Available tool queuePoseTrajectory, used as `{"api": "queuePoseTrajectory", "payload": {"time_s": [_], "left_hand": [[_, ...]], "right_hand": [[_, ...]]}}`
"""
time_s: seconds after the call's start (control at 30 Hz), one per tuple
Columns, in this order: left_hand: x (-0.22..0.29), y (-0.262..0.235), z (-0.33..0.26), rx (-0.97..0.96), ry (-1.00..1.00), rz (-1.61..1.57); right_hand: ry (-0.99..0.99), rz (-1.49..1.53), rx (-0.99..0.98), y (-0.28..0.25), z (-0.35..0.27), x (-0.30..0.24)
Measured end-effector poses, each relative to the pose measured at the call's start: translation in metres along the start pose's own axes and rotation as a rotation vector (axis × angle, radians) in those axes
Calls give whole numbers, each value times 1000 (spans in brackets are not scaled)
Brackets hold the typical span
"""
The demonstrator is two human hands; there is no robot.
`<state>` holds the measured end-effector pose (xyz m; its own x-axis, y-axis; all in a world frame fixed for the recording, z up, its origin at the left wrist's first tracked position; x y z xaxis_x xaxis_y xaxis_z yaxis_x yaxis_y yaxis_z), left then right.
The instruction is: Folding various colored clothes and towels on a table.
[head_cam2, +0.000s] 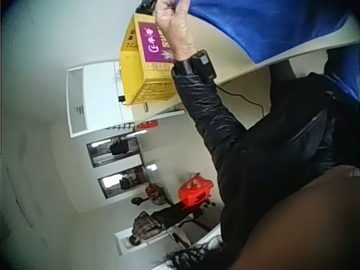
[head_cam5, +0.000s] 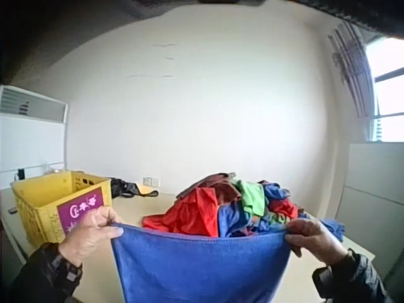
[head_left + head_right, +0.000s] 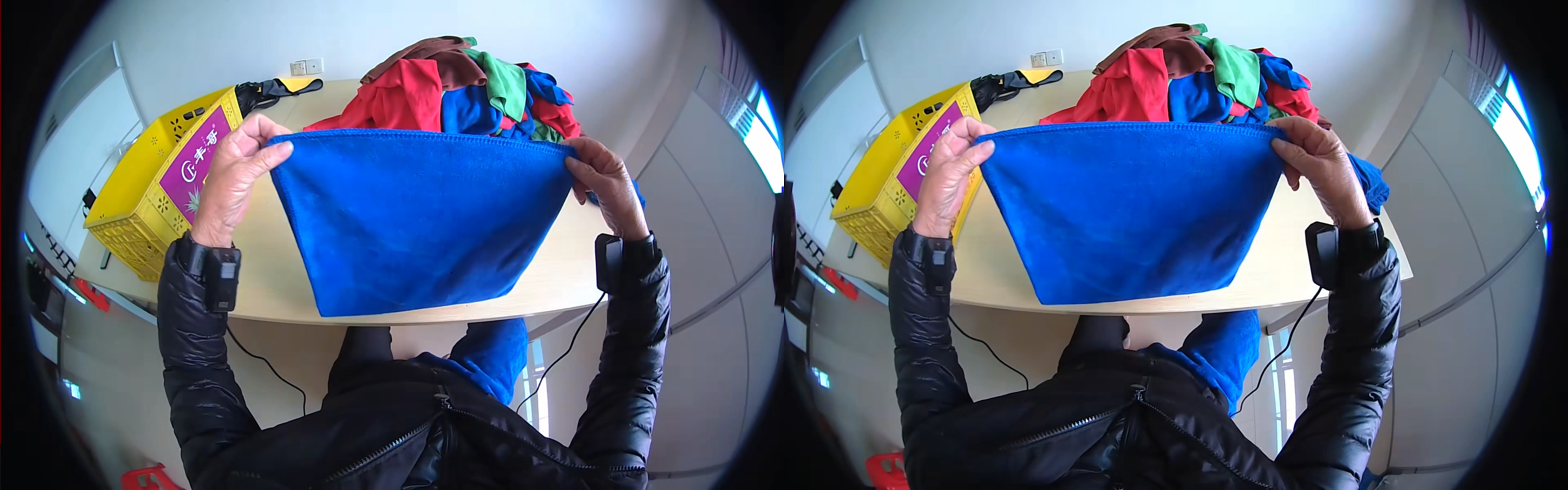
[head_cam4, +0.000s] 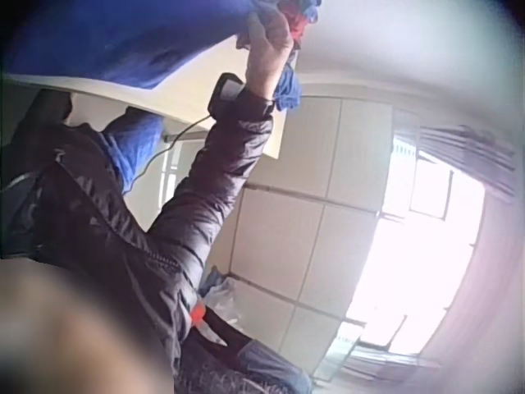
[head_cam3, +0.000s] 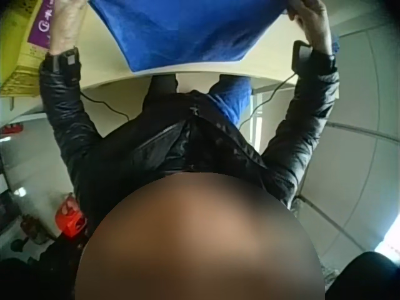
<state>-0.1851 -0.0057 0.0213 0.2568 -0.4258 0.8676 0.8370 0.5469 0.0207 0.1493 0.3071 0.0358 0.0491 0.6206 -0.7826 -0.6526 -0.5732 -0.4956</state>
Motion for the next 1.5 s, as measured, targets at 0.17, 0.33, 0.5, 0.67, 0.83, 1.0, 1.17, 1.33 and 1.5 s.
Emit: {"api": "queuePoseTrajectory", "payload": {"time_s": [0.17,0.33,0.5,0.67,0.83,1.0,1.17,1.33,1.5], "left_hand": [[24,2,-3,0,28,-47],[12,-9,-7,-66,22,232],[10,3,-8,-22,184,226],[0,-4,-9,-82,133,472],[-48,-7,-5,-140,69,384],[-122,9,-7,-201,-92,269],[-195,43,-25,-365,-265,239],[-263,87,-37,-384,-452,245],[-280,106,-39,-347,-612,94]], "right_hand": [[-31,-68,0,-7,-3,-13],[-77,-131,-21,6,0,-25],[-52,-94,-16,3,-6,-8],[8,-41,15,7,-9,-4],[62,-26,53,12,-10,3],[115,-67,18,26,-2,17],[151,-94,-21,28,0,24],[153,-122,8,21,-8,31],[161,-105,35,18,-18,31]]}}
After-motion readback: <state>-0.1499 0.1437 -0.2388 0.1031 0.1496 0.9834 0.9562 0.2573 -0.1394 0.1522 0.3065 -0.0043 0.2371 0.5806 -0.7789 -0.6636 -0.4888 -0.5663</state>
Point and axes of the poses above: each hand's wrist, its own z-axis towards the middle knuckle, its own y-axis out of the palm, x = y × z, the point moved 6 cm from there along z, towards the middle knuckle, and after that the axes turned 13 degrees about -z, right-handed, at the moved point
